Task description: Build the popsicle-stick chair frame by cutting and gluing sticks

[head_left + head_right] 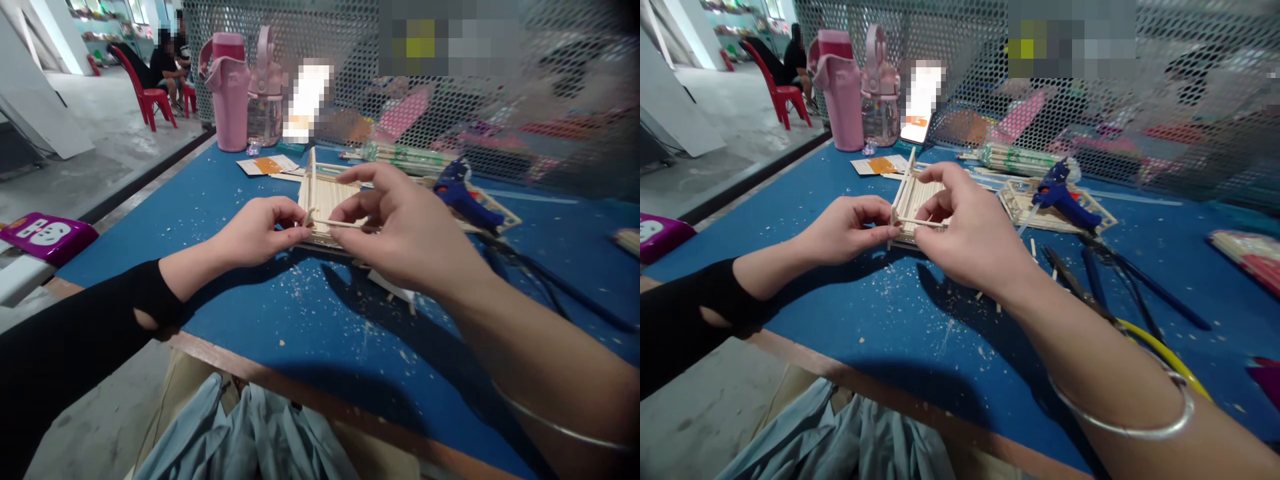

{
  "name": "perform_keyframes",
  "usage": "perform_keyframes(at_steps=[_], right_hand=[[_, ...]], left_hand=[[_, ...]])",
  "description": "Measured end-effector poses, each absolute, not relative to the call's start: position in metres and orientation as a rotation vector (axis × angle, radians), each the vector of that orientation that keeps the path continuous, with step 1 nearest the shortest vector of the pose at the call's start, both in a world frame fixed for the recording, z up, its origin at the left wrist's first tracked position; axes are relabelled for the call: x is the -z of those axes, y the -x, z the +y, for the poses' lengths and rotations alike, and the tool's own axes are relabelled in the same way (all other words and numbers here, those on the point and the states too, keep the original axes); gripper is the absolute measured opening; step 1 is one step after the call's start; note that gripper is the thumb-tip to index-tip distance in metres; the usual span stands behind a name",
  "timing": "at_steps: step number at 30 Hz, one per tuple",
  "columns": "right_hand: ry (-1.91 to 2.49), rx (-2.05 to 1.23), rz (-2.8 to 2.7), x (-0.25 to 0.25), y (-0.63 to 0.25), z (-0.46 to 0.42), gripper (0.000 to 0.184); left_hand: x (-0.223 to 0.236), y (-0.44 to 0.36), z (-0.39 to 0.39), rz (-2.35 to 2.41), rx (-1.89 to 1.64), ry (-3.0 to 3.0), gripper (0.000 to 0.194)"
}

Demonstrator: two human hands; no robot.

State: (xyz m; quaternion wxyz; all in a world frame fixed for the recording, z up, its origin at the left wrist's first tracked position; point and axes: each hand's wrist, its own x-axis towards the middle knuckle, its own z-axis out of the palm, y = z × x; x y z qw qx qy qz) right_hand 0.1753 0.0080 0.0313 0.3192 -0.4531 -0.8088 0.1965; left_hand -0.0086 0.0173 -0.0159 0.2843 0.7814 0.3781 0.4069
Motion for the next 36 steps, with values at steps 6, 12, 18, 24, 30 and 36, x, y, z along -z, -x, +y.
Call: perform_keyframes(at_steps=[6,12,18,24,30,36], right_hand=[[1.192,-0.613,-2.173,-0.035,-0.167,0.014,0.045],[1.243,-0.709,-2.090,-0.030,-0.167,0.016,0.045],[1.227,-0.735,-2.066,-0.027,-0.167,0.017,0.044],[1.186,-0.788,-2.026,-0.025,-0.165,0.018,0.043],[1.194,-0.832,-2.016,-0.026,-0.166,0.020,0.038],[1.200,-0.741,-2.100,-0.027,-0.171,0.022,0.038]], left_hand=[[0.017,0.007,0.016,1.047,-1.120,-2.106,0.010],[0.018,0.007,0.016,1.048,-1.124,-2.089,0.011],[0.020,0.008,0.017,1.012,-1.137,-2.073,0.010],[0.025,0.008,0.017,0.976,-1.168,-1.976,0.012],[0.023,0.007,0.017,0.992,-1.175,-2.014,0.011],[0.021,0.005,0.015,0.971,-1.121,-1.998,0.012]])
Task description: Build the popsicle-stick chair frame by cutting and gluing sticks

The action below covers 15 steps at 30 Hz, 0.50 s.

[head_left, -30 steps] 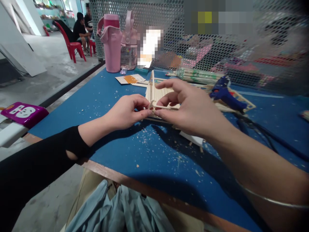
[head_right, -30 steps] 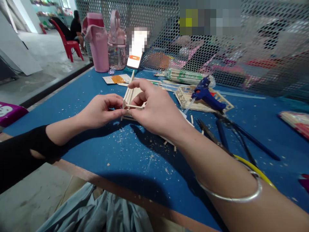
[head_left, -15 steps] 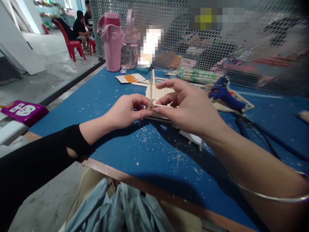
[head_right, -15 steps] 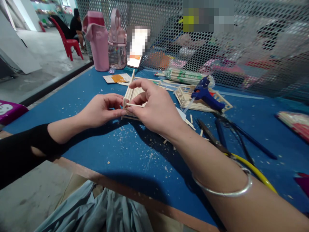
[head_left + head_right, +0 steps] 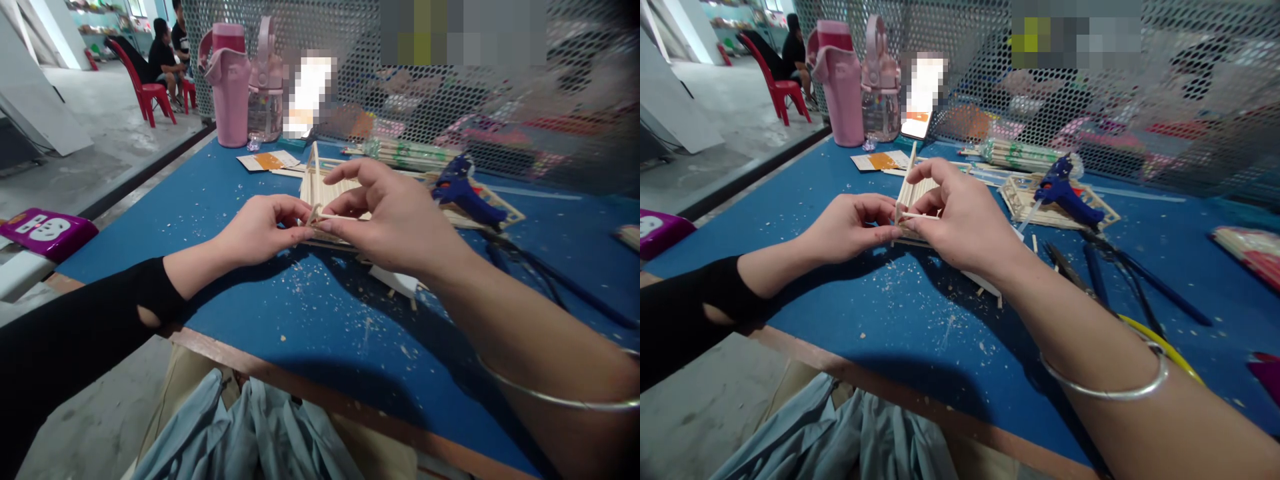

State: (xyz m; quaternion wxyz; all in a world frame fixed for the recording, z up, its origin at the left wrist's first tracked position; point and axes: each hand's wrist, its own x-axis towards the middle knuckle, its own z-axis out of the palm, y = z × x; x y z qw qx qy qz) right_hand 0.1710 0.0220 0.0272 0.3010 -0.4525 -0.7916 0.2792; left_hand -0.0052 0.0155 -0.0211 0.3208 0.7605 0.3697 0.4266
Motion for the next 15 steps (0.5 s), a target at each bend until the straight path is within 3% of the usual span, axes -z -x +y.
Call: perform_keyframes(at_steps=[15], right_hand=[[1.206,-0.303,-2.412,-0.040,-0.178,0.023,0.030]], left_hand=[[0.014,0.004,0.021,1.024,-1.029,-2.076,0.014]])
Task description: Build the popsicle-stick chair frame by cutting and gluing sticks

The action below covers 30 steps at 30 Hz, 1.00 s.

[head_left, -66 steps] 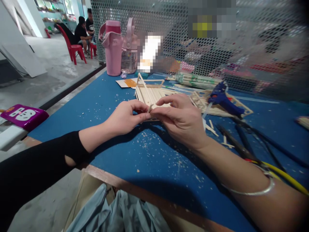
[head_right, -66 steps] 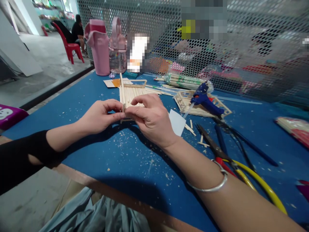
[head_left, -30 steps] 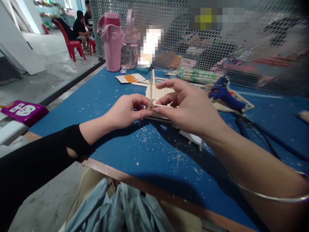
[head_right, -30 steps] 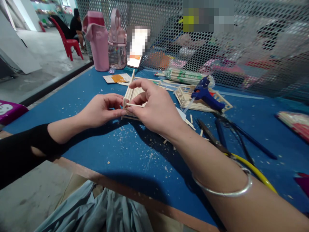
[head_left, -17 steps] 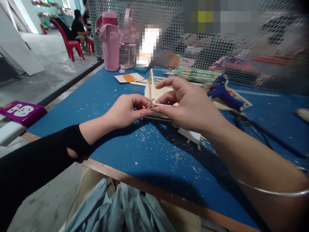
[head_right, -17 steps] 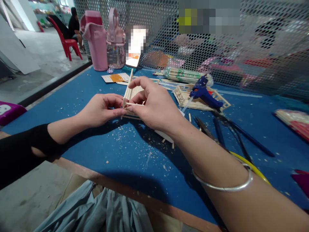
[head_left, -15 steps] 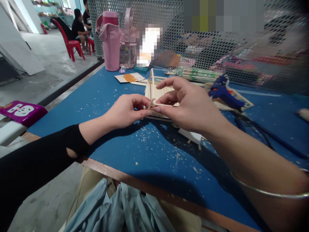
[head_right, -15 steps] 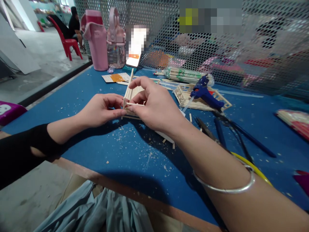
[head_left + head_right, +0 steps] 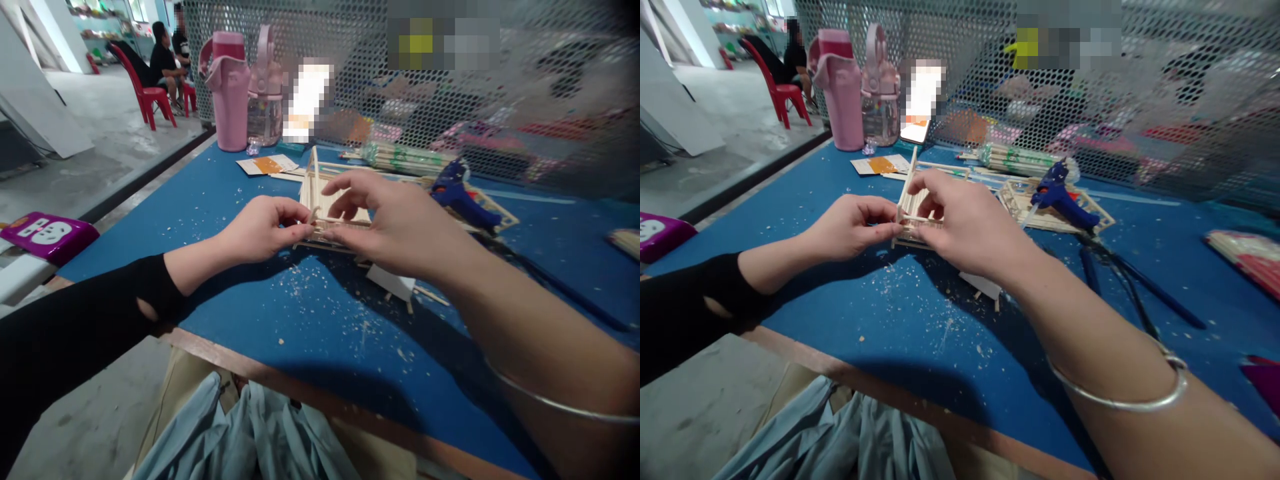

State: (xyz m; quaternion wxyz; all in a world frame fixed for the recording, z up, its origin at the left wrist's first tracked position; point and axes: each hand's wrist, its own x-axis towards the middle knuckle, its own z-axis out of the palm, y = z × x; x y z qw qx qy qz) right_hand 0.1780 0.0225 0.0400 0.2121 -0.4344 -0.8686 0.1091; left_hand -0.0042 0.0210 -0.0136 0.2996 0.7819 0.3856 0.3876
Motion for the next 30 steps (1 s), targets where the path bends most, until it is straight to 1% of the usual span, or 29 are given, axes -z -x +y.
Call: perform_keyframes(at_steps=[2,6,12,17,23,30], right_hand=[[1.255,-0.371,-2.430,-0.040,-0.184,0.029,0.028],[1.301,-0.515,-2.469,-0.037,-0.193,0.036,0.017],[1.359,-0.344,-2.497,-0.040,-0.193,0.033,0.018],[1.303,-0.434,-2.511,-0.042,-0.193,0.033,0.022],[1.256,-0.302,-2.540,-0.041,-0.193,0.033,0.019],[1.201,-0.168,-2.581,-0.039,-0.193,0.034,0.021]], left_hand=[[0.010,0.001,0.024,1.043,-0.982,-2.100,0.014],[0.009,-0.011,0.027,1.056,-0.947,-2.109,0.016],[0.016,-0.016,0.022,1.089,-1.080,-2.094,0.012],[0.016,-0.013,0.022,1.081,-1.070,-2.119,0.014],[0.015,-0.010,0.022,1.067,-1.070,-2.184,0.014],[0.019,-0.010,0.022,1.104,-1.133,-2.187,0.009]])
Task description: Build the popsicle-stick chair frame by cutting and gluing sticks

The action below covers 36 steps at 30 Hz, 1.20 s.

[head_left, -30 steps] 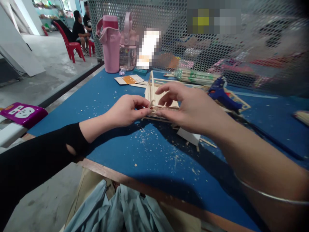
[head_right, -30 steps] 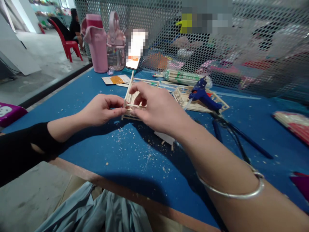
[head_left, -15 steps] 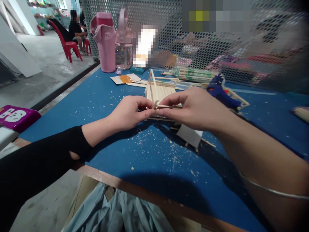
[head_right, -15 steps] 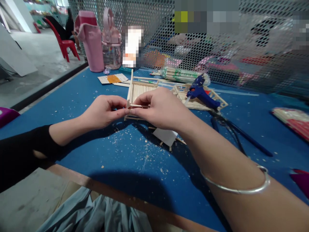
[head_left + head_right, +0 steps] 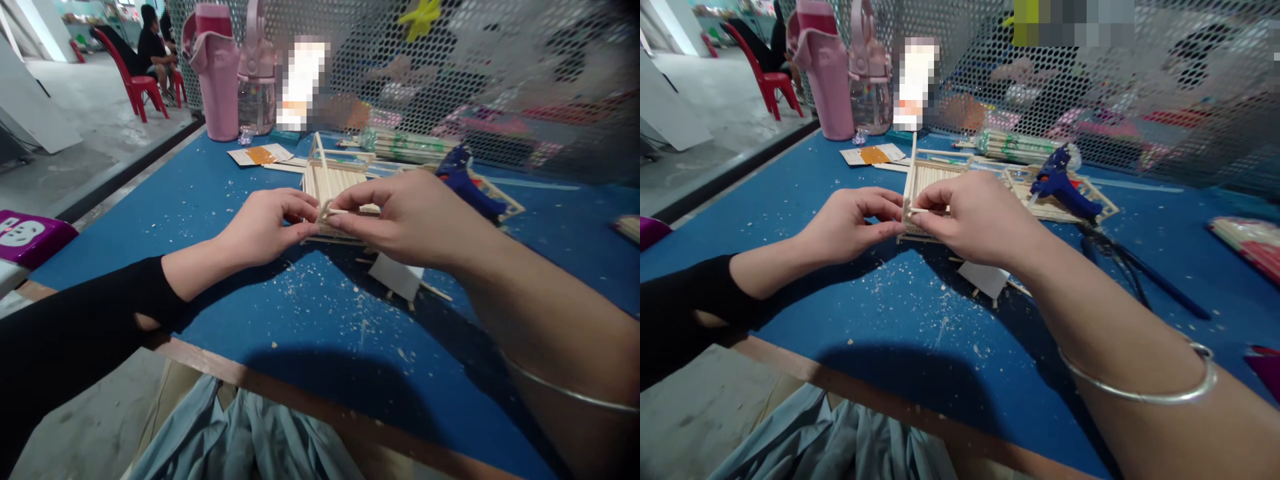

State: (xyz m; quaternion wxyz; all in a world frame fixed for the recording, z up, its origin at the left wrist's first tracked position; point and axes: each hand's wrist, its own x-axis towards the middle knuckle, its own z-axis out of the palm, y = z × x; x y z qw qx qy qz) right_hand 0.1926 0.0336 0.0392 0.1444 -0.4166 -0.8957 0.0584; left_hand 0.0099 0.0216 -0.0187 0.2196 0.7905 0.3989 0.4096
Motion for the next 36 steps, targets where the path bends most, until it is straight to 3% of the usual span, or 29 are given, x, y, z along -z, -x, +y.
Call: perform_keyframes(at_steps=[22,29,33,36], right_hand=[[1.268,-0.252,-2.522,-0.036,-0.190,0.031,0.016],[1.208,-0.482,-2.572,-0.039,-0.194,0.038,0.018],[1.168,-0.631,-2.577,-0.041,-0.197,0.043,0.020],[1.114,-0.663,-2.592,-0.039,-0.199,0.047,0.022]], left_hand=[[0.017,-0.011,0.021,1.066,-1.125,-2.226,0.008],[0.021,-0.011,0.021,1.101,-1.179,-2.230,0.007],[0.024,-0.010,0.020,1.120,-1.362,-2.407,0.020],[0.026,-0.010,0.021,1.002,-1.445,-2.632,0.009]])
